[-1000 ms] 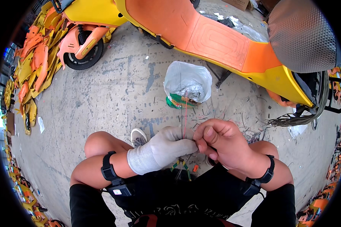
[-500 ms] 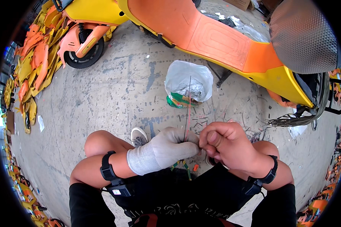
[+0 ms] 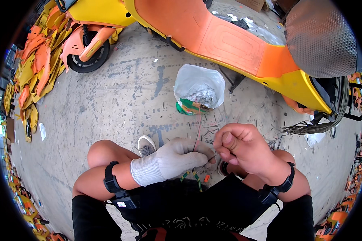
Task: The person strips insulation from multiple wires using pliers, twists the exposed wire ends together, and places wire scraps into a small plastic-lined container while working on the floor next to a scooter.
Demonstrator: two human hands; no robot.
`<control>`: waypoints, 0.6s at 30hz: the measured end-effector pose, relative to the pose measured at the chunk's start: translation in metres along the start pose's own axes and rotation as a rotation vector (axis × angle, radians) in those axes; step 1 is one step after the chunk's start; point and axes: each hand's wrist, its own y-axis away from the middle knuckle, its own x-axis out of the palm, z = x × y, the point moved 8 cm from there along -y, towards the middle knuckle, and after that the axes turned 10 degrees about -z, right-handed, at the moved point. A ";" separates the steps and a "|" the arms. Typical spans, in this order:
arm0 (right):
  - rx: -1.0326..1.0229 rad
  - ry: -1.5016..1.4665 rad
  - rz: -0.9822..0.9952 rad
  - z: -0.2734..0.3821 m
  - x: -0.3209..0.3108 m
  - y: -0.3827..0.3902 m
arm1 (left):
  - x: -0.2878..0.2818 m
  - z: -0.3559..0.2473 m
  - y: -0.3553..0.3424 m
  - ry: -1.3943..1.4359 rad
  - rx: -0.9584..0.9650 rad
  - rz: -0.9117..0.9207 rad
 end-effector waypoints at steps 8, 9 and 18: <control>0.031 0.074 0.001 -0.004 0.009 -0.001 | 0.006 -0.001 0.000 0.037 -0.112 0.002; 0.031 0.086 -0.003 -0.002 0.011 0.000 | 0.006 -0.001 0.000 0.067 -0.105 0.013; 0.011 0.155 -0.038 0.004 0.007 0.006 | 0.000 -0.002 -0.002 -0.087 -0.103 -0.084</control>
